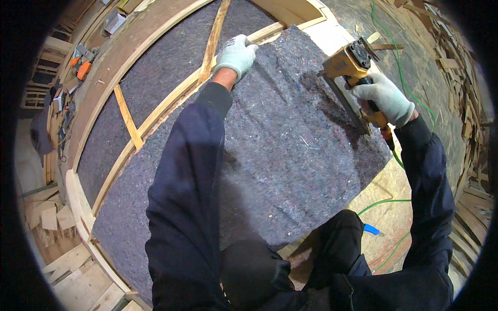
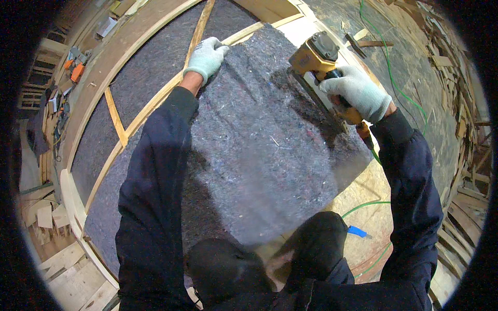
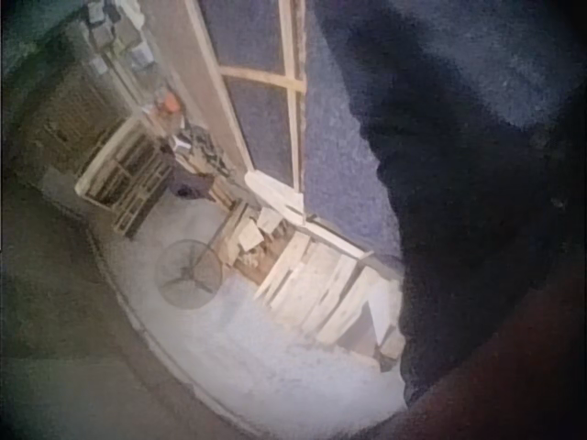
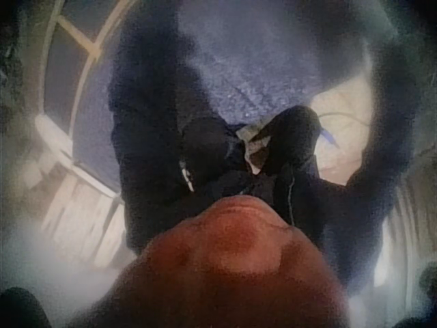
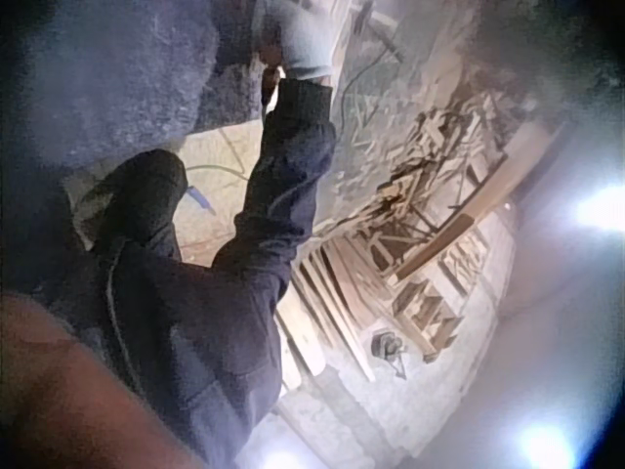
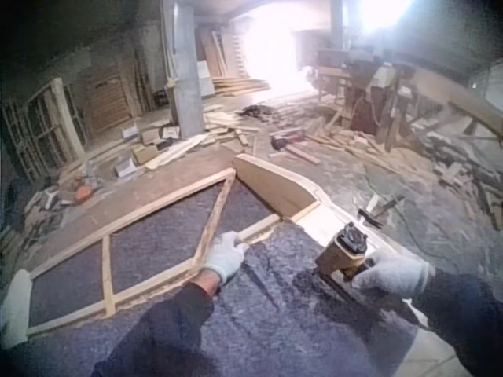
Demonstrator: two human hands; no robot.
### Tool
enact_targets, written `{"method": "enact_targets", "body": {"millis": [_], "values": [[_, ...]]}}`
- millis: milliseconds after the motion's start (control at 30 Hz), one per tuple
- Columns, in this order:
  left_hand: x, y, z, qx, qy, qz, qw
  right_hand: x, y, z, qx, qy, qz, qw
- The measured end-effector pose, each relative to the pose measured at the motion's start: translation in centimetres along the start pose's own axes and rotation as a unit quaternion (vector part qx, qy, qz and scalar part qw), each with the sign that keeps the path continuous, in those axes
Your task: The person kneels on the floor and uses a pneumatic nail gun to fasten a dark insulation mat onto a curved wooden frame. They repeatedly position the mat, drive nails along the edges, and trim excess material with a utility knife.
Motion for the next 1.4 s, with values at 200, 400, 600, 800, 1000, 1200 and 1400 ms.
{"method": "enact_targets", "body": {"millis": [200,400,600,800,1000,1200,1400], "values": [[0.1,0.1,0.5,0.016,-0.015,-0.029,0.999,2.4,-0.6,1.6,-0.021,-0.045,-0.010,0.999],[0.6,0.3,0.7,0.023,-0.008,-0.040,0.999,7.0,0.1,4.4,-0.053,-0.066,-0.029,0.996],[0.2,0.2,1.1,-0.024,-0.003,-0.048,0.999,10.9,1.3,6.3,-0.099,-0.086,-0.003,0.991],[-0.5,-0.2,1.3,-0.096,0.014,-0.086,0.992,11.7,1.1,7.0,-0.076,-0.100,-0.026,0.992],[-0.3,0.1,1.4,-0.076,0.001,-0.126,0.989,11.7,1.1,7.9,-0.105,-0.100,-0.025,0.989],[0.5,0.6,1.6,-0.025,-0.021,-0.121,0.992,12.0,1.1,8.0,-0.104,-0.101,-0.019,0.989],[0.9,0.7,1.8,-0.019,-0.019,-0.099,0.995,13.2,1.2,8.2,-0.130,-0.090,-0.027,0.987]]}}
Point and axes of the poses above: each hand's wrist, its own x-axis towards the middle knuckle, its own y-axis out of the palm, z = x × y, the point moved 10 cm from there along x, towards the middle knuckle, and after that the axes turned 5 degrees about x, right-handed, at the moved point
